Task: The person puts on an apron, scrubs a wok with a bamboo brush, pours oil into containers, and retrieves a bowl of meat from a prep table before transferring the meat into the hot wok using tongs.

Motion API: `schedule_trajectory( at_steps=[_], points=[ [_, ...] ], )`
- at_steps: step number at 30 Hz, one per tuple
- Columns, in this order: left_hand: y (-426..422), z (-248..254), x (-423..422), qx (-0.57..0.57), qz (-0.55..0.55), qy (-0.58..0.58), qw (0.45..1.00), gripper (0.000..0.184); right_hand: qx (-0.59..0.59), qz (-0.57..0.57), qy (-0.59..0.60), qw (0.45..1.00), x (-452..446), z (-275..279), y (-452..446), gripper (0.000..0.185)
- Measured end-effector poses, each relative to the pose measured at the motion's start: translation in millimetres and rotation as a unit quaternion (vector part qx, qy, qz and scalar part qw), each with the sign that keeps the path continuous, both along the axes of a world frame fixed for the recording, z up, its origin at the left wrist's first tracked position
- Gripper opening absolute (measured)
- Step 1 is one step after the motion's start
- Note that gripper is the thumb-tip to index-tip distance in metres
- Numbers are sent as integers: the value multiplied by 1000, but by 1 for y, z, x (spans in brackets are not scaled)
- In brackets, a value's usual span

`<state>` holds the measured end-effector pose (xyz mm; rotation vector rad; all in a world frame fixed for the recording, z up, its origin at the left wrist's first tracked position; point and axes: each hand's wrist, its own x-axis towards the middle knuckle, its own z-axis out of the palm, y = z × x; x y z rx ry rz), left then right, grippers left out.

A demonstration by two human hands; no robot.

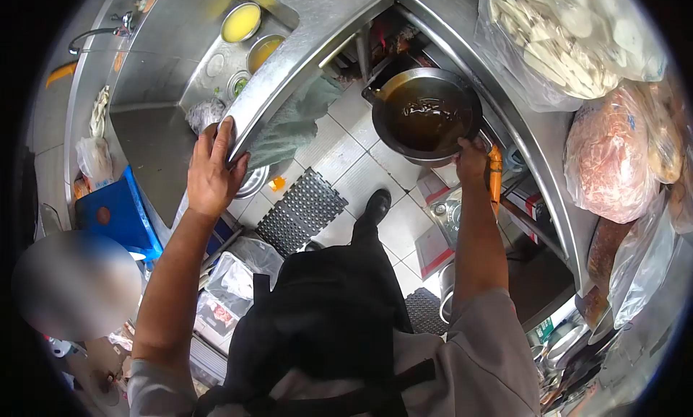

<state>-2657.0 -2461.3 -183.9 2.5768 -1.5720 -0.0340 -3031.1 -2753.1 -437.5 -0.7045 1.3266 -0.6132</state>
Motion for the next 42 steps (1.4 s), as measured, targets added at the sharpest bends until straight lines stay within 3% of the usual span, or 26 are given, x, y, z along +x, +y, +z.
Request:
schedule_trajectory(
  at_steps=[2, 6, 8, 12, 15, 17, 21, 22, 28, 34, 42],
  points=[
    [-1, 0, 0, -5, -2, -3, 1000, 67, 15, -34, -106, 994, 5, -5, 3, 17],
    [0, 1, -1, -7, -5, -7, 1000, 67, 1, -113, -123, 986, 0, 17, 3, 20],
    [0, 2, 0, -6, -7, -5, 1000, 68, 78, -165, -168, 969, -10, 13, -4, 22],
    [-1, 0, -2, -12, -9, -18, 1000, 69, 98, -209, -219, 948, 5, -11, 9, 21],
    [-1, 1, -2, -9, -8, -19, 1000, 68, 70, -172, -200, 962, 8, 23, 23, 19],
    [-1, 1, -1, -9, -4, -18, 1000, 68, 25, -144, -118, 982, -8, 43, 18, 18],
    [1, -1, 2, -3, -4, -17, 1000, 68, -13, -139, -120, 983, -45, 23, -4, 19],
    [1, -1, 1, -5, -6, -23, 1000, 67, -27, -142, -124, 982, -30, 41, 0, 21],
    [0, 0, -2, -1, -2, -24, 1000, 68, 12, -71, -163, 984, -7, 28, 10, 27],
    [-1, 1, -1, 1, -3, -26, 1000, 70, -12, -120, -142, 982, -52, 40, -5, 22],
    [0, 0, 0, 1, -15, -27, 1000, 71, 23, -72, -178, 981, 9, 39, 12, 18]
  ],
)
